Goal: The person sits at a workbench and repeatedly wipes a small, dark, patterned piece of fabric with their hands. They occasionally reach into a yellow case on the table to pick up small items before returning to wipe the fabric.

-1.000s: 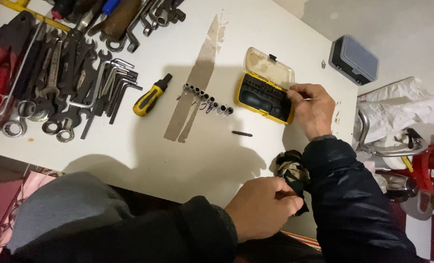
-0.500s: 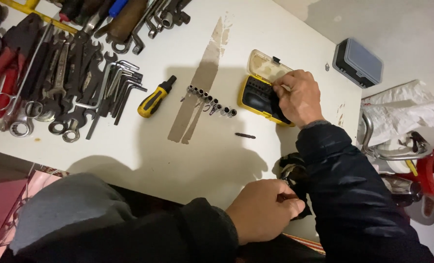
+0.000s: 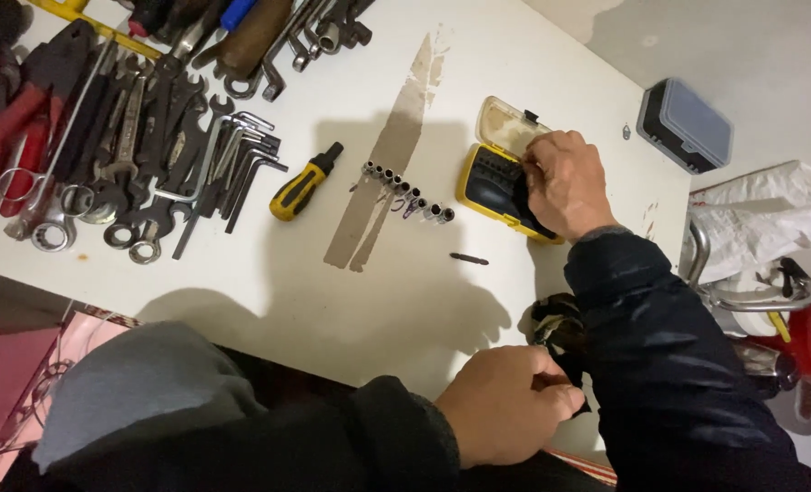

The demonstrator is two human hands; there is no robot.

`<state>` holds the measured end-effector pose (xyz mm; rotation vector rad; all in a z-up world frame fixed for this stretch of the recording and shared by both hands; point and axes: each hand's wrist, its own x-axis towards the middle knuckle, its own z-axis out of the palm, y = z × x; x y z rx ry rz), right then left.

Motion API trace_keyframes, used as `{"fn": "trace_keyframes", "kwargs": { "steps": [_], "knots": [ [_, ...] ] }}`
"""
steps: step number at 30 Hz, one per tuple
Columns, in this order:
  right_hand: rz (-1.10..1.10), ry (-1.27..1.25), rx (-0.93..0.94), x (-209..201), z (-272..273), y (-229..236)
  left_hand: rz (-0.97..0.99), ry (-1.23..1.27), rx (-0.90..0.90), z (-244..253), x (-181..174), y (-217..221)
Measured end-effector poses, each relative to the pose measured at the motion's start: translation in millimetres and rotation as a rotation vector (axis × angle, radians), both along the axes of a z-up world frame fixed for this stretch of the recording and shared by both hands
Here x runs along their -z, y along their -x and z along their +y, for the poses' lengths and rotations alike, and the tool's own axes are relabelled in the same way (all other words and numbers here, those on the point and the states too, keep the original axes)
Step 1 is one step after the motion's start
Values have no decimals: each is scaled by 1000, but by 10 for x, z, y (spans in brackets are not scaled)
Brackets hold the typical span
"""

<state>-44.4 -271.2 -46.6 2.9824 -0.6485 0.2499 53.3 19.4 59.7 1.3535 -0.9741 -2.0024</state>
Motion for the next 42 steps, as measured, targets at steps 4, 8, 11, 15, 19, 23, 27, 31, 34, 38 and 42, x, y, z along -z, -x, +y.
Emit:
{"fn": "trace_keyframes", "kwargs": {
  "steps": [4,8,11,15,19,23,27,31,34,38,42],
  "knots": [
    [-12,-4,18,-157,86,18,-16,24,9,-14,19,10],
    [-181,-254,200,-408,260,74,-3,13,-67,-27,-6,-3],
    [-279,-542,480,-725,584,53,-26,19,-181,-60,39,16],
    [-306,-817,600,-1145,1085,92,99,-74,-499,-112,63,52],
    [-205,-838,493,-1335,1397,290,196,-227,-607,-148,-27,-1],
    [-282,-961,393,-1336,1604,505,181,-232,-609,-140,-70,-4],
    [-314,-999,342,-1316,1737,686,260,-189,-545,-113,-8,69],
    [-329,-1026,359,-1300,1841,809,281,-112,-514,-130,128,201],
    [-424,-1128,337,-1296,1925,865,224,-118,-481,-111,79,185],
    [-491,-1096,410,-1250,1992,973,267,-116,-479,-123,140,203],
    [-394,-681,542,-904,1923,1212,290,-9,-532,-135,439,287]
  ]
}}
